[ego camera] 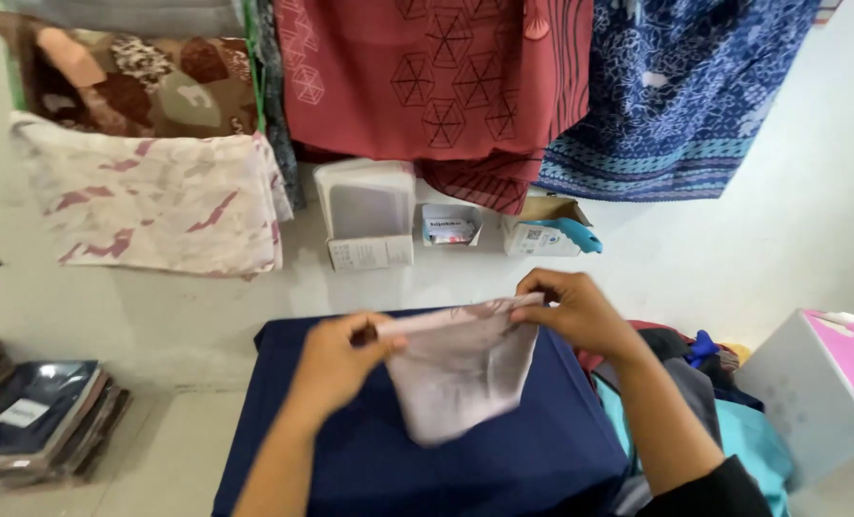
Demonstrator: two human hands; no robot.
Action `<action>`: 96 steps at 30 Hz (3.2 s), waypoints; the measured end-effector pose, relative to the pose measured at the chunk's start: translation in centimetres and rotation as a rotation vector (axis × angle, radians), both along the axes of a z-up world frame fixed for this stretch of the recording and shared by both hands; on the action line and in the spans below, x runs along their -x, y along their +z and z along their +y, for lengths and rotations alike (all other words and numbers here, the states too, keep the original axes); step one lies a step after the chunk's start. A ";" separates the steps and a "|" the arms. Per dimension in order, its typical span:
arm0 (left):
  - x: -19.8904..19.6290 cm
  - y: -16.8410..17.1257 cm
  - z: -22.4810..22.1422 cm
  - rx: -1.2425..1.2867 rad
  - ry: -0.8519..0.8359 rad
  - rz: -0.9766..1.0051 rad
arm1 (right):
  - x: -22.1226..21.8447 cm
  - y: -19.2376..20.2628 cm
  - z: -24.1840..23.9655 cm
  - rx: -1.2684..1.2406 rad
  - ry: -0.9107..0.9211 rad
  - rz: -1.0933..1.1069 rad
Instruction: The person is cleaning a hijab with a lint roller, folding it, and then placing it into a plastic packaging bag.
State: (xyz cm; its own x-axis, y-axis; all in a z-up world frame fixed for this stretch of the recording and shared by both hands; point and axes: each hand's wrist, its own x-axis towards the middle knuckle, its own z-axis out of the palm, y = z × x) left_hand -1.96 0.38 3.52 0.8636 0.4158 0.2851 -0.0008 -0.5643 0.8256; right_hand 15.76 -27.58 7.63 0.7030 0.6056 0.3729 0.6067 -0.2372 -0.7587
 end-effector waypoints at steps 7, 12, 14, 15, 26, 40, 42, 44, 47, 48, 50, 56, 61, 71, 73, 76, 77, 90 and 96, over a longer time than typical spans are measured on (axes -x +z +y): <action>3.1 5.6 1.5 0.047 -0.041 0.057 | 4.6 2.2 -0.2 -0.077 0.073 0.169; -0.3 3.0 4.3 -0.026 -0.031 0.060 | 1.1 -1.5 3.0 0.109 -0.075 -0.047; -0.9 3.6 4.5 -0.085 -0.016 -0.004 | 0.4 -1.7 4.0 0.100 -0.148 -0.109; -1.5 4.2 4.8 -0.151 -0.005 -0.069 | -0.2 -1.5 4.6 0.084 -0.226 -0.171; 0.8 -18.0 4.1 -0.812 -0.018 -0.313 | 2.9 -22.0 2.2 -0.009 -0.057 -0.799; -1.7 -20.5 -0.5 -0.585 -0.105 -0.101 | 5.0 -20.9 7.6 0.116 -0.144 -0.356; -3.3 -22.7 -0.7 -0.576 -0.028 0.005 | 3.1 -24.6 9.4 0.467 -0.180 -0.393; -3.0 -24.4 -1.1 -0.598 0.011 0.057 | 2.1 -27.3 9.6 0.523 -0.233 -0.409; -3.2 -25.6 -1.4 -0.644 0.087 0.132 | 1.0 -28.7 10.0 0.614 -0.277 -0.403; -3.2 -25.8 -1.6 -0.664 0.126 0.162 | 0.9 -28.8 10.0 0.652 -0.262 -0.375; -2.9 -26.0 -1.8 -0.657 0.143 0.140 | 0.6 -27.8 9.8 0.737 -0.190 -0.266; -6.1 -32.2 0.6 -0.621 0.065 0.078 | -2.1 -13.9 7.4 0.665 -0.170 -0.428; -6.4 -32.1 0.7 -0.603 -0.004 0.228 | -8.0 -0.8 3.7 0.291 -0.820 -0.742; -0.6 -24.4 0.6 -0.306 0.132 -0.147 | -9.7 1.0 0.4 0.561 -0.821 -0.539; 0.6 -23.0 0.8 -0.340 0.140 -0.145 | -2.7 0.5 0.8 0.413 -0.849 -0.630; 1.1 -22.3 1.2 -0.378 0.061 -0.016 | 6.7 -4.3 0.8 0.174 -0.781 -0.772; 1.0 -22.4 1.0 -0.391 0.039 0.017 | 7.8 -8.1 0.2 0.224 -0.740 -0.749; -0.1 -25.8 0.1 -0.558 0.027 0.234 | 14.7 -20.6 6.3 0.761 -0.682 -0.249; 0.2 -25.6 -0.5 -0.619 0.138 0.027 | 9.0 -19.5 11.2 0.689 -0.684 -0.334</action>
State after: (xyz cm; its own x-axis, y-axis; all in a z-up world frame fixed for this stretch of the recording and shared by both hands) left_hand -2.19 -0.16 -22.10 0.8239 0.2891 0.4875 0.1226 -0.9307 0.3447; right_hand 6.71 -16.41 -11.84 0.9021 0.2710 0.3358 0.3335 -0.9317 -0.1438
